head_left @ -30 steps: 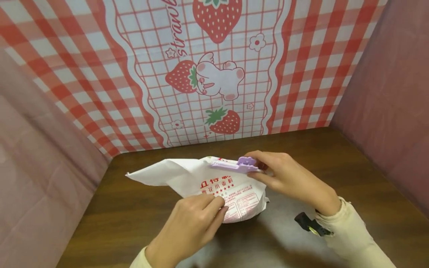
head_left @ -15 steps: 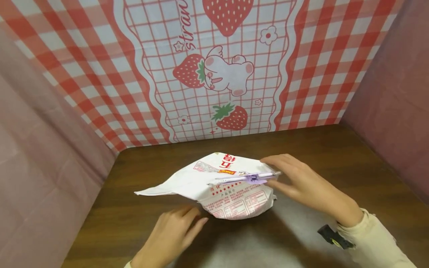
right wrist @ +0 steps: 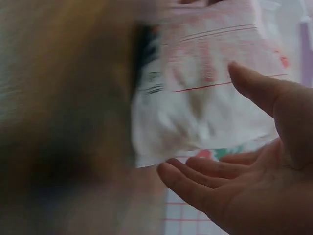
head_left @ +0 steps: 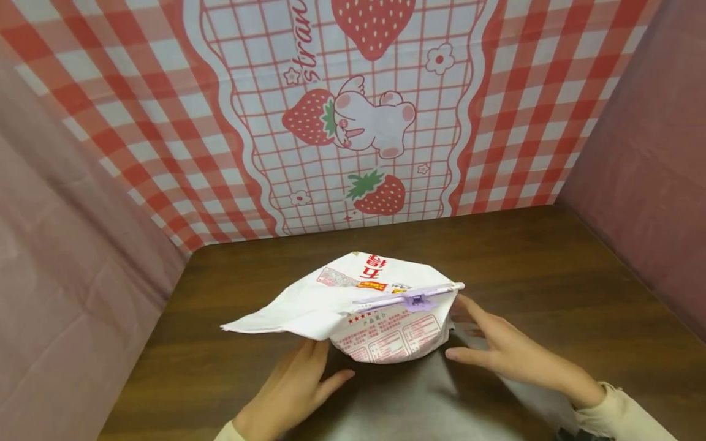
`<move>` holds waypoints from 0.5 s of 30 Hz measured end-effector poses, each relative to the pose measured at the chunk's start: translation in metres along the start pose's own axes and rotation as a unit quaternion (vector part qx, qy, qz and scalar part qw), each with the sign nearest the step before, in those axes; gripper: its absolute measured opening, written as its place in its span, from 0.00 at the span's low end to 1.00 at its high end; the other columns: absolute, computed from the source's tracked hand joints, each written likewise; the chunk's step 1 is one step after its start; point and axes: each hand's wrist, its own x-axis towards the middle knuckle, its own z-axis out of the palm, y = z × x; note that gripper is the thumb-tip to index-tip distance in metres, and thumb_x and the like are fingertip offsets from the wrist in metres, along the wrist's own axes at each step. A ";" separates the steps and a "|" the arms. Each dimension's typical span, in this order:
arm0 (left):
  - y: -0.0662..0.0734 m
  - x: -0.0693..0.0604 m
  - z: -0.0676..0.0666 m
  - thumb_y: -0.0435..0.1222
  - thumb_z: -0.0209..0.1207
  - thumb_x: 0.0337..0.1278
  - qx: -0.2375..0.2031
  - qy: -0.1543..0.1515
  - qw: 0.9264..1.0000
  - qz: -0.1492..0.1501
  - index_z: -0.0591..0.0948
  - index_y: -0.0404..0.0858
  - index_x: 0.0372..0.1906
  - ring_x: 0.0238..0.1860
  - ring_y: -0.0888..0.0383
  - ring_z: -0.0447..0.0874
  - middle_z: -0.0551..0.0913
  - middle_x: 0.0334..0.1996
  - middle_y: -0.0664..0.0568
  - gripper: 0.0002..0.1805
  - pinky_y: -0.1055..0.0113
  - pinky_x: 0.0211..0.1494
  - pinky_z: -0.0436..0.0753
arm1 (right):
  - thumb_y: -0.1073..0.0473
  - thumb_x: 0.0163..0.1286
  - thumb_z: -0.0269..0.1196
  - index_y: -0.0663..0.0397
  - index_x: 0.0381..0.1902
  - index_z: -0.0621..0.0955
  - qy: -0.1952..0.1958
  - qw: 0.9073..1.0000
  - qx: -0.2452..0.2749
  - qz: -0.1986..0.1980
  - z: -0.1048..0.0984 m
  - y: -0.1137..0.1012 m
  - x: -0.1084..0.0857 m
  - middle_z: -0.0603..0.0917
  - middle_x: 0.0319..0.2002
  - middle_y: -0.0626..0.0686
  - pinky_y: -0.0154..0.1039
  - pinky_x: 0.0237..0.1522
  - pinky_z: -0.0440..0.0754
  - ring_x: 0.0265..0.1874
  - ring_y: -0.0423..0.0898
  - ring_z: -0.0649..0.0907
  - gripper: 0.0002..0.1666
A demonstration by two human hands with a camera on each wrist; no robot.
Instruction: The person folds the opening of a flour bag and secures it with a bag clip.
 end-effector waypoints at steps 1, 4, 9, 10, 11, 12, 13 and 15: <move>0.000 0.000 0.002 0.52 0.66 0.59 0.000 0.001 1.000 0.003 0.65 0.31 0.68 0.41 0.53 0.85 0.81 0.50 0.44 0.42 0.60 0.39 0.85 | 0.49 0.64 0.70 0.54 0.77 0.56 -0.004 1.000 0.002 -0.005 0.004 0.004 -0.001 0.72 0.68 0.57 0.51 0.53 0.81 0.62 0.54 0.76 0.51; -0.001 0.001 0.007 0.50 0.68 0.57 0.005 0.012 1.000 0.008 0.71 0.31 0.61 0.38 0.53 0.85 0.82 0.44 0.46 0.36 0.60 0.38 0.84 | 0.49 0.63 0.72 0.55 0.75 0.60 -0.002 1.000 -0.015 -0.024 0.014 0.011 -0.002 0.75 0.65 0.57 0.46 0.47 0.84 0.60 0.53 0.78 0.50; -0.004 0.018 0.016 0.49 0.70 0.54 -0.032 -0.001 0.999 0.012 0.72 0.38 0.63 0.53 0.54 0.81 0.80 0.54 0.49 0.35 0.60 0.52 0.82 | 0.53 0.58 0.75 0.57 0.66 0.68 0.041 0.996 -0.053 -0.051 0.023 0.015 0.004 0.79 0.54 0.53 0.41 0.41 0.85 0.50 0.48 0.81 0.43; -0.005 0.022 0.017 0.49 0.71 0.53 -0.049 -0.005 0.999 0.011 0.70 0.41 0.66 0.58 0.55 0.79 0.78 0.59 0.51 0.38 0.60 0.57 0.80 | 0.53 0.56 0.76 0.57 0.64 0.69 0.053 0.995 -0.070 -0.055 0.026 0.016 0.006 0.79 0.52 0.51 0.42 0.41 0.85 0.48 0.47 0.81 0.42; -0.006 0.026 0.018 0.49 0.73 0.51 -0.071 -0.010 0.997 0.008 0.69 0.43 0.68 0.61 0.57 0.76 0.76 0.62 0.53 0.41 0.61 0.61 0.77 | 0.53 0.54 0.77 0.58 0.63 0.69 0.064 0.992 -0.088 -0.059 0.028 0.016 0.007 0.78 0.51 0.51 0.43 0.43 0.85 0.48 0.46 0.80 0.44; -0.007 0.028 0.019 0.48 0.74 0.48 -0.090 -0.013 0.996 0.003 0.68 0.44 0.69 0.63 0.59 0.74 0.74 0.64 0.54 0.43 0.62 0.64 0.75 | 0.53 0.52 0.78 0.60 0.63 0.69 0.074 0.990 -0.106 -0.063 0.032 0.017 0.008 0.77 0.51 0.50 0.44 0.44 0.84 0.48 0.46 0.80 0.45; -0.007 0.032 0.020 0.48 0.75 0.46 -0.106 -0.012 0.994 0.000 0.68 0.45 0.68 0.64 0.60 0.73 0.75 0.64 0.56 0.43 0.63 0.65 0.74 | 0.52 0.51 0.79 0.61 0.64 0.68 0.085 0.986 -0.125 -0.066 0.033 0.018 0.010 0.76 0.51 0.50 0.45 0.46 0.83 0.49 0.45 0.79 0.47; -0.008 0.037 0.022 0.48 0.76 0.44 -0.122 -0.012 0.992 -0.006 0.69 0.46 0.67 0.63 0.63 0.73 0.75 0.63 0.58 0.43 0.64 0.65 0.73 | 0.51 0.48 0.80 0.63 0.64 0.68 0.112 0.978 -0.158 -0.075 0.037 0.019 0.011 0.76 0.51 0.50 0.46 0.49 0.80 0.50 0.44 0.78 0.51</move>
